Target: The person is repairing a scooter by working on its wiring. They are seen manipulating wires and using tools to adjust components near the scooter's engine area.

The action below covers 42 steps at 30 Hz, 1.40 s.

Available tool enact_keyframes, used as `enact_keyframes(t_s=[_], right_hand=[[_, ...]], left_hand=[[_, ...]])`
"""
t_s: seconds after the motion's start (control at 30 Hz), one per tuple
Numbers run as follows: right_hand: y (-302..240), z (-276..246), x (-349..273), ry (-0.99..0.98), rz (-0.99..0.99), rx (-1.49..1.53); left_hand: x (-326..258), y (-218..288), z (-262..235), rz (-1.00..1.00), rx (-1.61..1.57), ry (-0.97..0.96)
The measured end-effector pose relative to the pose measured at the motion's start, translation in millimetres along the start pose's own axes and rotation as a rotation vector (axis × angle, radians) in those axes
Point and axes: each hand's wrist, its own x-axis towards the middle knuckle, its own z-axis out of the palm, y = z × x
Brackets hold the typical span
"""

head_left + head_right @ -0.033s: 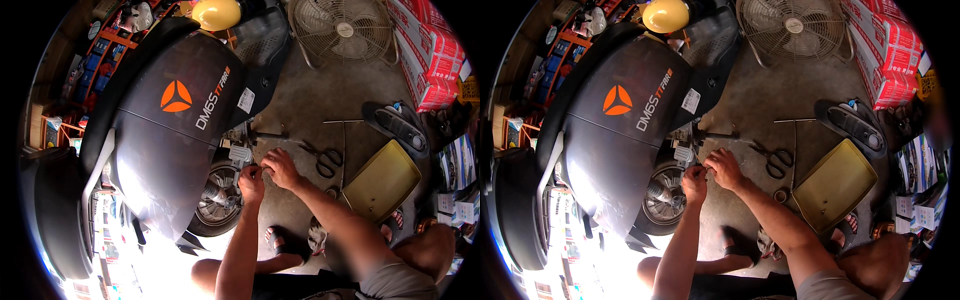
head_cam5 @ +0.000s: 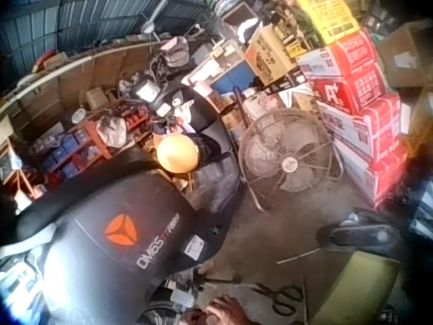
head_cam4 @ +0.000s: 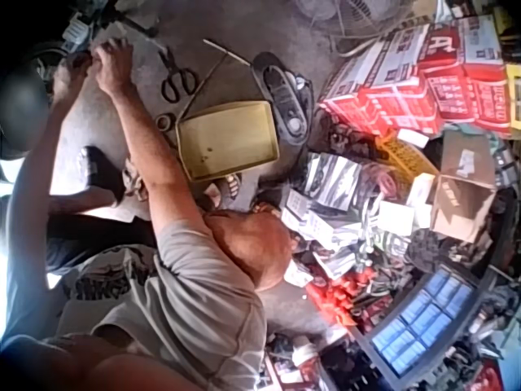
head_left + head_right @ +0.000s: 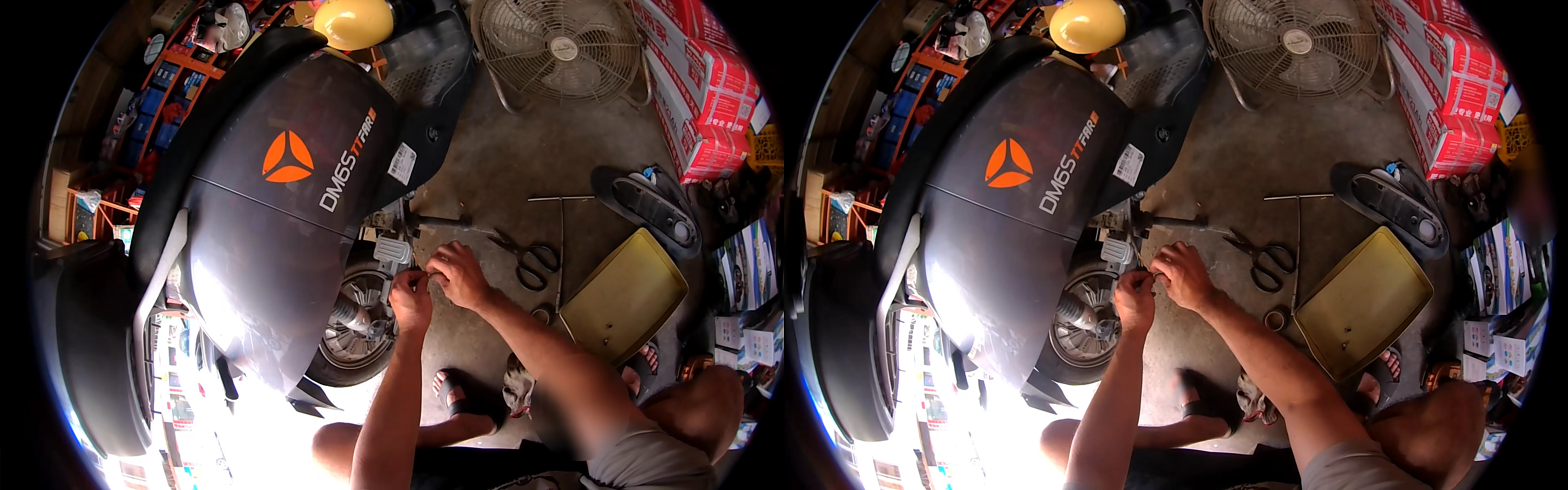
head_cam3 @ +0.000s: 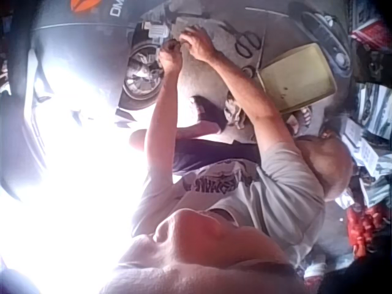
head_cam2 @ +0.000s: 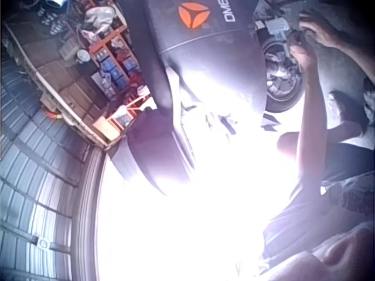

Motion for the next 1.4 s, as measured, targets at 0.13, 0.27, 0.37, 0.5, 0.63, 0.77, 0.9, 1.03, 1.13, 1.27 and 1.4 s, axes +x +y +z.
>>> enact_keyframes(t_s=[0.13, 0.27, 0.37, 0.5, 0.63, 0.77, 0.9, 1.03, 1.13, 1.27, 1.4], right_hand=[[0, 1, -1, -0.015, 0.023, -0.025], [2, 7, -3, 0.009, 0.04, -0.029], [4, 18, -5, 0.075, 0.112, 0.045], [11, 31, 4, -0.139, 0.587, 0.35], [22, 24, 18, -0.418, 1.41, 1.11], [16, 18, 12, -0.428, 1.487, 1.272], [10, 17, -5, -0.069, 1.203, 1.127], [-2, 18, -18, 0.213, 0.348, 0.302], [-6, 11, -15, 0.159, 0.12, 0.084], [-10, 6, -10, 0.101, 0.06, -0.009], [-5, 9, -9, 0.102, 0.043, 0.0]], left_hand=[[0, 1, 1, 0.007, -0.006, 0.004], [-1, 4, 0, 0.016, 0.014, 0.011], [-1, 6, 1, 0.079, 0.056, 0.038], [-4, 8, 1, 0.107, 0.091, 0.056], [-5, 12, 0, 0.139, 0.106, 0.059], [-5, 13, -2, 0.129, 0.117, 0.049], [-6, 12, -1, 0.13, 0.085, 0.049], [-5, 12, -1, 0.13, 0.091, 0.034], [-6, 11, -1, 0.132, 0.094, 0.035], [-4, 7, 0, 0.024, 0.039, 0.003], [-4, 5, 0, 0.04, 0.044, 0.0]])
